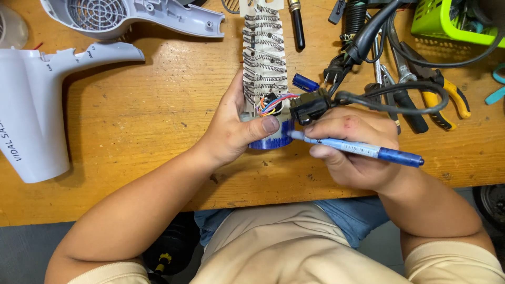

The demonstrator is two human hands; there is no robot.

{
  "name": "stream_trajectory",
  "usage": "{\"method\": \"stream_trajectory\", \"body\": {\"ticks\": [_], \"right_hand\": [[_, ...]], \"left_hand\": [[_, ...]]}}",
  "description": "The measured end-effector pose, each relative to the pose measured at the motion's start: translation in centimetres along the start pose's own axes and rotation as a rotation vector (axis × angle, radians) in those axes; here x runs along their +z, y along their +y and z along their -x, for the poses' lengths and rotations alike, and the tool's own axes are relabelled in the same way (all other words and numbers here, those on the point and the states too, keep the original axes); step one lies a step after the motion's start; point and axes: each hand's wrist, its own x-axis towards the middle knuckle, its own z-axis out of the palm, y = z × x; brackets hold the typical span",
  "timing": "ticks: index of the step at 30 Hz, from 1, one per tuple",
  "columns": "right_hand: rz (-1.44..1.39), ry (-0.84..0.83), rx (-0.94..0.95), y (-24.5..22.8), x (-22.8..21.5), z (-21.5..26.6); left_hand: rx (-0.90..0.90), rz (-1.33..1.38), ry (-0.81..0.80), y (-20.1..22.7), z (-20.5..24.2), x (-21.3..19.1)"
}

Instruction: The recorder is inspecting and marking the internal heating element components of a disassembled hair dryer.

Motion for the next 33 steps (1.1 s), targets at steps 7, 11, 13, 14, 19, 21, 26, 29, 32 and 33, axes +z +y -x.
{"method": "stream_trajectory", "body": {"ticks": [7, 11, 13, 14, 19, 21, 26, 29, 32, 33], "right_hand": [[0.058, 0.012, 0.015, -0.2, -0.3, 0.3], [0.022, 0.005, 0.051, 0.2, -0.5, 0.5], [0.026, 0.031, 0.064, 0.6, -0.6, 0.7], [0.018, 0.038, 0.096, 0.7, -0.7, 0.8], [-0.042, 0.051, 0.186, 0.9, -1.2, 1.5], [-0.088, 0.06, 0.208, 1.2, -1.5, 1.7], [-0.076, 0.022, 0.439, 0.0, -2.4, 1.9], [-0.272, 0.059, 0.456, -0.1, -2.3, 1.3], [-0.474, 0.093, 0.485, 0.0, -2.3, 1.2], [-0.58, 0.1, 0.506, 0.1, -2.4, 1.2]], "left_hand": [[0.019, -0.015, -0.024, -0.5, -0.2, -0.6], [0.018, 0.017, -0.019, -0.4, -0.1, 0.0], [0.015, 0.036, -0.013, 0.1, 0.0, 0.4], [0.011, -0.003, -0.027, 0.2, 0.0, 0.2], [-0.009, -0.015, -0.074, 0.8, -0.1, 0.9], [-0.02, -0.067, -0.094, 0.7, 0.1, 1.2], [-0.123, -0.092, -0.177, 3.1, 0.6, 1.7], [-0.177, -0.11, -0.216, 3.2, 0.7, 1.7], [-0.214, -0.11, -0.226, 3.2, 0.6, 1.7], [-0.22, -0.119, -0.226, 3.3, 0.6, 1.8]]}}
